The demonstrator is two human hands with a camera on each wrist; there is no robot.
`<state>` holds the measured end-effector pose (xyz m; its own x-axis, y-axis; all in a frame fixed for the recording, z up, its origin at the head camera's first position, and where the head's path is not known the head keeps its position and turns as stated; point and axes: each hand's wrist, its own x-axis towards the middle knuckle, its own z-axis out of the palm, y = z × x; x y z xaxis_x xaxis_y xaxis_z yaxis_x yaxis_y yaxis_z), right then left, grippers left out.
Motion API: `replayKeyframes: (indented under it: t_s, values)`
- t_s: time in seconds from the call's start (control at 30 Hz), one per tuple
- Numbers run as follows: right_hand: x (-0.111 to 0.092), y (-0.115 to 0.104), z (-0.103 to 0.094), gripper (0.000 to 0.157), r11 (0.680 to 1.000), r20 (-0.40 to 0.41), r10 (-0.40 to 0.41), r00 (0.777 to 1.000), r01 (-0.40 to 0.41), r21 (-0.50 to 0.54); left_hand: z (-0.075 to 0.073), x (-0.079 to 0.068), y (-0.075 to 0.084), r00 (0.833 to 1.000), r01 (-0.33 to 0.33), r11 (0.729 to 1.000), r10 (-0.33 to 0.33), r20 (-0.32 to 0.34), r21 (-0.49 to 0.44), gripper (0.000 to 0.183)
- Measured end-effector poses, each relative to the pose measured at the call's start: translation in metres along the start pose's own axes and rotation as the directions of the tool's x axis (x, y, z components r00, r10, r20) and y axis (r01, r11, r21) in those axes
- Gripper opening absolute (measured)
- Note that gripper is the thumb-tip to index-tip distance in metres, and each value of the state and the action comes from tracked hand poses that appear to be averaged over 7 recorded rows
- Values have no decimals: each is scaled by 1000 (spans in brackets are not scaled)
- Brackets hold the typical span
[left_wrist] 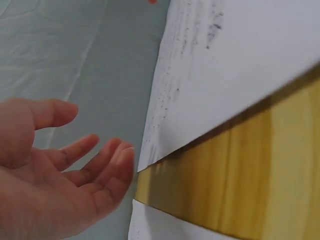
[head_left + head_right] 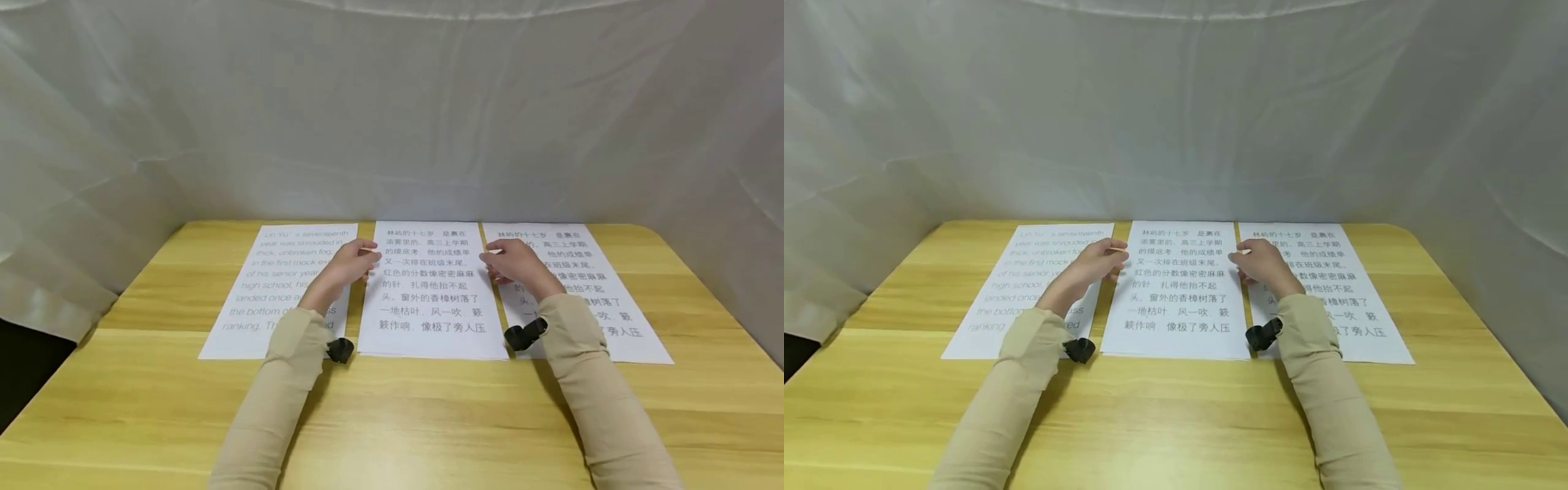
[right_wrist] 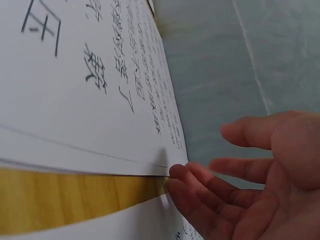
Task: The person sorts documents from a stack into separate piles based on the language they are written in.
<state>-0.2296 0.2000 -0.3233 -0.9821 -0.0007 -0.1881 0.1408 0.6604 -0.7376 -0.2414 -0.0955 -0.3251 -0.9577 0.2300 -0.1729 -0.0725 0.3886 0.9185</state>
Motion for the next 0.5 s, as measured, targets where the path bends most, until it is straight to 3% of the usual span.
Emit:
replayKeyframes:
  t_s: [0.1, 0.27, 0.5]
  values:
    - [-1, 0, 1, 50, 1000, 6, -10, 1000, 10, -13, 1, 4, -4, 1000, -16, 1000, 17, -25, 26, 42]
    - [9, 11, 5, 50, 998, 6, -13, 1000, 13, -57, 3, 8, -8, 999, 23, 997, -20, -39, 79, 45]
    - [3, 3, 3, 48, 997, 12, -9, 1000, 10, -79, 6, 9, -10, 999, 15, 971, -5, -45, 239, 51]
